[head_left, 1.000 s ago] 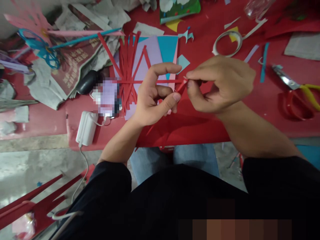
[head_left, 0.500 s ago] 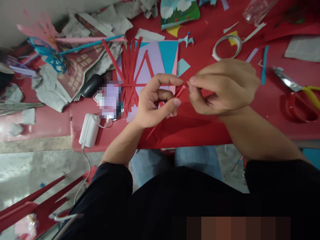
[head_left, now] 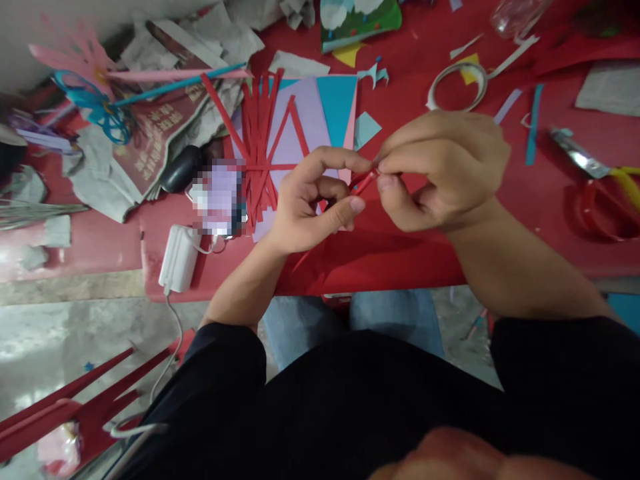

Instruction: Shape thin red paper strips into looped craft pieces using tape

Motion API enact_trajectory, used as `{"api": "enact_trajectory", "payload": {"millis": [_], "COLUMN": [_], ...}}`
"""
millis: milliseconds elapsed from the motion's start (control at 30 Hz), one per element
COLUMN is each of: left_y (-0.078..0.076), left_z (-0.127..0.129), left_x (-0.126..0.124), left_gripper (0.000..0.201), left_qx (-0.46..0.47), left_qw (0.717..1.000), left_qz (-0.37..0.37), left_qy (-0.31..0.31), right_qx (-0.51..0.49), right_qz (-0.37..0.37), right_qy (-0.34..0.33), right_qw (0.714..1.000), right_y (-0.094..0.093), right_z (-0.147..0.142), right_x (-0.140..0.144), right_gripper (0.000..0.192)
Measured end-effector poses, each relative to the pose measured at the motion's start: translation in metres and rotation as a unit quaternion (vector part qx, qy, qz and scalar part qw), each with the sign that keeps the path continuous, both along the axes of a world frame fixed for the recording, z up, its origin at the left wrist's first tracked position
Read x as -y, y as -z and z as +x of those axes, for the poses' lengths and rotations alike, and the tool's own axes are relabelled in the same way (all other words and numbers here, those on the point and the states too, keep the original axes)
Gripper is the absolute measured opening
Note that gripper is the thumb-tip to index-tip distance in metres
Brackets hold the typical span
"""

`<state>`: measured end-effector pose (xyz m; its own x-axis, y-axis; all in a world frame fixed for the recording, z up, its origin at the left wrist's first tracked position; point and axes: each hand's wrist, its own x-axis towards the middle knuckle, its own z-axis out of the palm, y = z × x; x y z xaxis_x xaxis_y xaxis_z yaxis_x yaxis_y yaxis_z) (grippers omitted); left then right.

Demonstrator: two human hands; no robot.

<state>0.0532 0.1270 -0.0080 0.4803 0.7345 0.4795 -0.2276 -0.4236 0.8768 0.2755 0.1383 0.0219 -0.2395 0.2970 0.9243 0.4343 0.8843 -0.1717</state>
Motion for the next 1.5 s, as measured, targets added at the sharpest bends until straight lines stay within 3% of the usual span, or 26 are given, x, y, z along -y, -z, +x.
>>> {"api": "enact_trajectory", "payload": {"millis": [100, 433, 667, 833, 1100, 1300, 1500], "left_y": [-0.001, 0.002, 0.010, 0.001, 0.000, -0.006, -0.008], "left_z": [0.000, 0.001, 0.001, 0.002, 0.005, 0.005, 0.000], "left_x": [0.001, -0.003, -0.006, -0.004, -0.004, 0.000, -0.001], "left_gripper": [0.047, 0.050, 0.056, 0.051, 0.048, 0.032, 0.031], "left_qx": [0.000, 0.011, -0.006, 0.020, 0.044, 0.036, -0.006], "left_qw": [1.000, 0.999, 1.000, 0.999, 0.998, 0.998, 0.999], "left_qz": [0.006, 0.033, 0.020, 0.046, 0.050, 0.044, 0.029], "left_qy": [-0.005, -0.005, 0.005, 0.004, 0.008, 0.022, 0.032], "right_qx": [-0.013, -0.025, -0.017, -0.080, -0.157, -0.120, -0.111], "right_qz": [0.002, -0.211, -0.282, -0.277, -0.347, -0.412, -0.432], "right_qy": [-0.021, -0.032, -0.014, -0.084, -0.204, -0.269, -0.287], "right_qw": [1.000, 0.977, 0.959, 0.954, 0.902, 0.862, 0.848], "right_y": [-0.003, -0.005, -0.006, -0.016, -0.017, -0.021, -0.023], "right_z": [-0.002, 0.005, 0.007, 0.002, -0.003, 0.000, 0.003], "right_x": [-0.001, 0.015, 0.015, 0.015, 0.008, 0.003, 0.004], "right_gripper": [0.009, 0.026, 0.031, 0.022, 0.029, 0.027, 0.023]}}
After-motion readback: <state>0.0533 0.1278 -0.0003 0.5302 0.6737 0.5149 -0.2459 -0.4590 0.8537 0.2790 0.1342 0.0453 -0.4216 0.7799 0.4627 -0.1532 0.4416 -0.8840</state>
